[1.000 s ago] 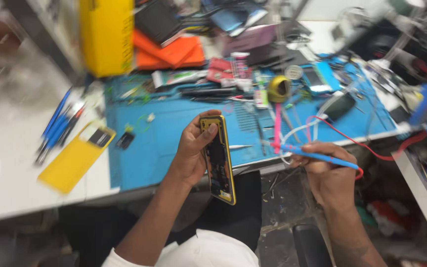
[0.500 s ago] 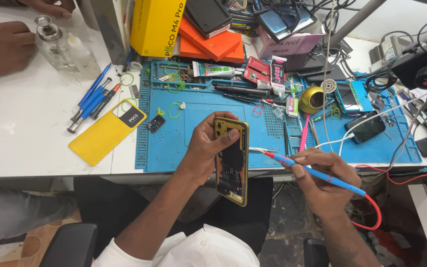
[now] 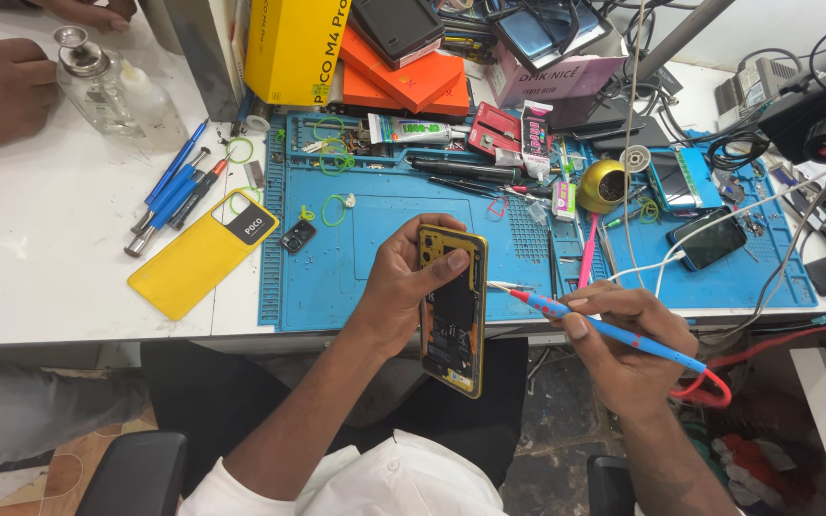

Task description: The person uses a precision screwdriver to remove screws from the back of a disassembled smartphone. They then use a multimeter to test the battery and continue to manipulate the phone's internal components.

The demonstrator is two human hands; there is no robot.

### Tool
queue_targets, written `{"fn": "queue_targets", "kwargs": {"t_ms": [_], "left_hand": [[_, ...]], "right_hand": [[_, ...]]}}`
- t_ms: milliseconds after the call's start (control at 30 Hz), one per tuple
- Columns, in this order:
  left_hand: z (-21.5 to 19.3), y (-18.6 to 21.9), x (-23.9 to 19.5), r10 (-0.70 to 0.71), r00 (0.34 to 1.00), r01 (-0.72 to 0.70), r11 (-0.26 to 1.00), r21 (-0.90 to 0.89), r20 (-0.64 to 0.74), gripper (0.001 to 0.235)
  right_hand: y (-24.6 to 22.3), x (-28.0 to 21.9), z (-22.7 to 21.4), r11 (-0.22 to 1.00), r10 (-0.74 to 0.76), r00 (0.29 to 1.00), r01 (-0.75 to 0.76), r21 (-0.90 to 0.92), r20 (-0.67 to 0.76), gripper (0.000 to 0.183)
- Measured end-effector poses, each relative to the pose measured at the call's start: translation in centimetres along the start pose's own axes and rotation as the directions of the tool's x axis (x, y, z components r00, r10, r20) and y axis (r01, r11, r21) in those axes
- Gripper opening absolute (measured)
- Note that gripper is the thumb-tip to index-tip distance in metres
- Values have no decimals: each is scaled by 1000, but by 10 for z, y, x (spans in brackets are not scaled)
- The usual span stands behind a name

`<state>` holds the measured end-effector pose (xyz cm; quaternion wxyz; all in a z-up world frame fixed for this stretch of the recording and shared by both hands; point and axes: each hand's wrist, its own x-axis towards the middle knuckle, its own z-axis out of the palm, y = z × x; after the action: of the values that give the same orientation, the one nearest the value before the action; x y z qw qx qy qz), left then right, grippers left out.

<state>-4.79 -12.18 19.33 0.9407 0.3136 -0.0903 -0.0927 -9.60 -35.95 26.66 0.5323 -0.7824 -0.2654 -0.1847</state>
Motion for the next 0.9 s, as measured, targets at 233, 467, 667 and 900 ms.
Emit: {"fn": "queue_targets", "kwargs": {"t_ms": [233, 467, 667, 900], "left_hand": [[3, 0, -3, 55, 998, -49, 989, 141, -41, 42], [10, -2, -8, 96, 992, -72, 967, 245, -87, 47], [10, -4, -11, 90, 988, -53, 960, 275, -124, 49], [12, -12, -1, 50, 964, 44, 939, 341, -262, 51]], "right_hand": [[-2, 1, -1, 995, 57, 998, -57, -82, -1, 12], [5, 1, 0, 992, 126, 991, -127, -2, -37, 11], [12, -1, 0, 961, 274, 961, -272, 58, -29, 13], [28, -20, -52, 854, 417, 885, -304, 422, -206, 14]]}}
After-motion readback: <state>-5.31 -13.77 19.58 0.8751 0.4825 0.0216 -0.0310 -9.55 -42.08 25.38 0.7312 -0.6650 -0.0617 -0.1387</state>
